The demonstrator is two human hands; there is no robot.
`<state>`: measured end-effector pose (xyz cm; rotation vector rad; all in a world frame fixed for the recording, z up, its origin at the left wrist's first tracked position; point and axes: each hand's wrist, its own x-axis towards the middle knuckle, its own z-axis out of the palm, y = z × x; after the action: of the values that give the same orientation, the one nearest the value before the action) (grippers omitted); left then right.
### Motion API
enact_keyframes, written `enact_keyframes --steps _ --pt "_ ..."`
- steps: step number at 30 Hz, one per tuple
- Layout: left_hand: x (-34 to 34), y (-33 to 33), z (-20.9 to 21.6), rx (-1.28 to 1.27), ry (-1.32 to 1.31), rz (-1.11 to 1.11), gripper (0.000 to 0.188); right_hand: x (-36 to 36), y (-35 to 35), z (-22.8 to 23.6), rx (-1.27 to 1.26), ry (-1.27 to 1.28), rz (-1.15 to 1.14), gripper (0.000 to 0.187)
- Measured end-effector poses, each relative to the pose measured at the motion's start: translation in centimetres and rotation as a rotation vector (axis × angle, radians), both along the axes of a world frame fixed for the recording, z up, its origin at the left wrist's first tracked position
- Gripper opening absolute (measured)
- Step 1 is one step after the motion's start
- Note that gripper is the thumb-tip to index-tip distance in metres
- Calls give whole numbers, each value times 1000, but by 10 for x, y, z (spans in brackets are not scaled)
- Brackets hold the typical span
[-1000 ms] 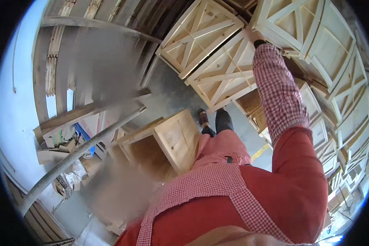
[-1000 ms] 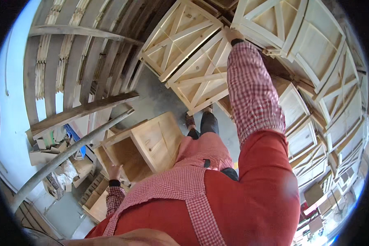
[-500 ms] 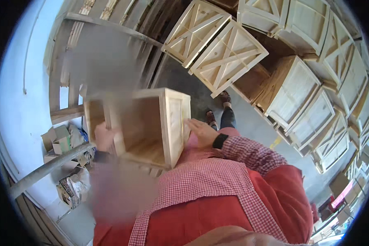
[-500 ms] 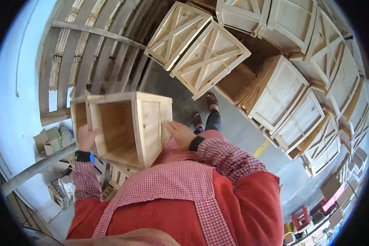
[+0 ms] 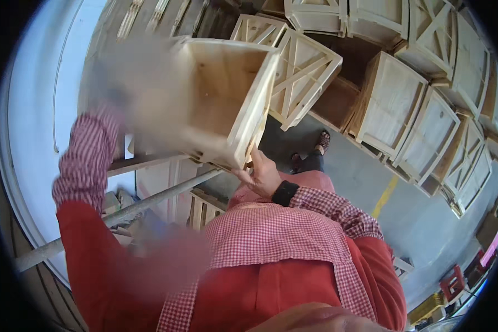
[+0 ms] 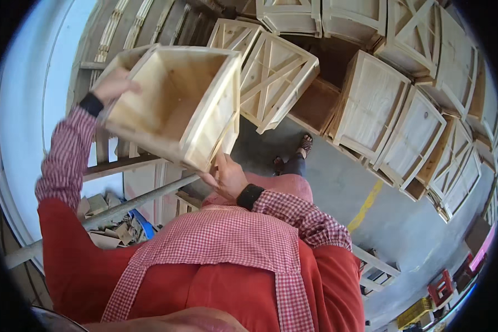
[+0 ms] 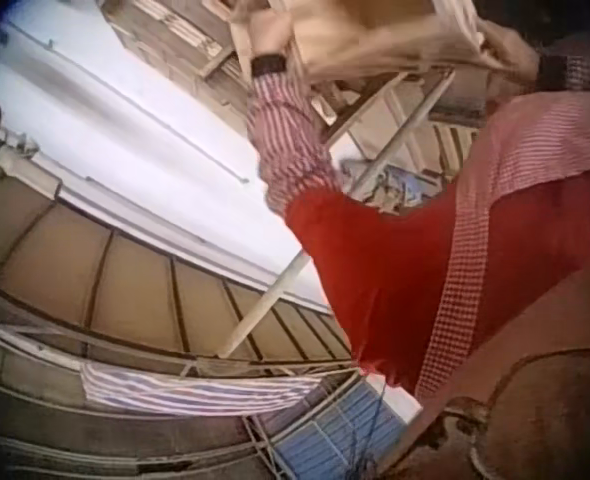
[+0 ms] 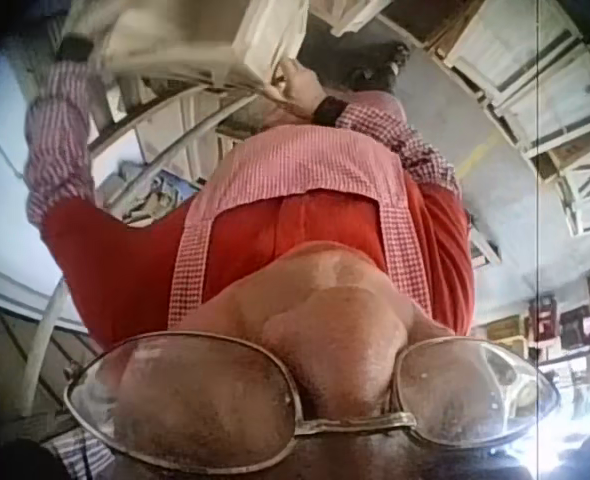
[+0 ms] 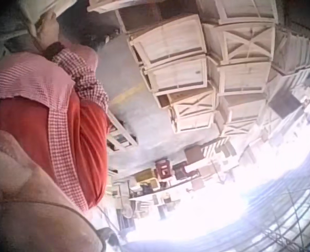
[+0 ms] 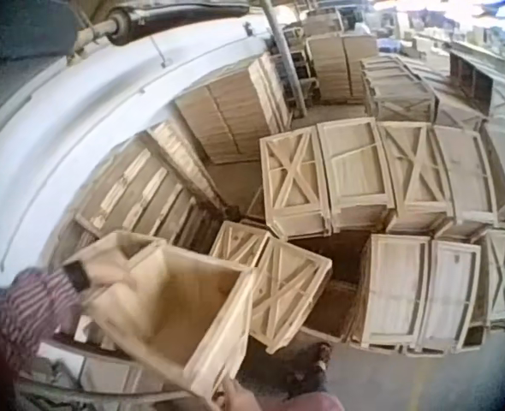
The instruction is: Applying glue to wooden panels and assembling them into boxes, then stacking the finished items.
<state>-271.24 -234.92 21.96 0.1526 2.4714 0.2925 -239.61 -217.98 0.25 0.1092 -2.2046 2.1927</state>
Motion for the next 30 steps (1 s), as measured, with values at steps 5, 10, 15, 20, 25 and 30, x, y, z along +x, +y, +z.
enact_keyframes --steps 5,10,15,20,25,30 --pt "-79 131 -42 -399 104 -288 47 -35 50 10 -56 -97 -209 45" --pt "-123 208 -92 -382 -80 -325 60 -75 93 -6 56 -98 -388 35" --pt "-187 248 -160 -515 -11 -618 59 -106 114 -16 68 -197 -497 37" --pt "-260 261 -224 -658 50 -1215 43 -135 121 -29 152 -395 -558 44" --pt "-266 277 -184 -465 -235 -1004 50 -150 113 -34 166 -384 -617 48" --pt "-208 222 -144 397 -26 -536 60 -153 108 -40 324 -392 -660 48"
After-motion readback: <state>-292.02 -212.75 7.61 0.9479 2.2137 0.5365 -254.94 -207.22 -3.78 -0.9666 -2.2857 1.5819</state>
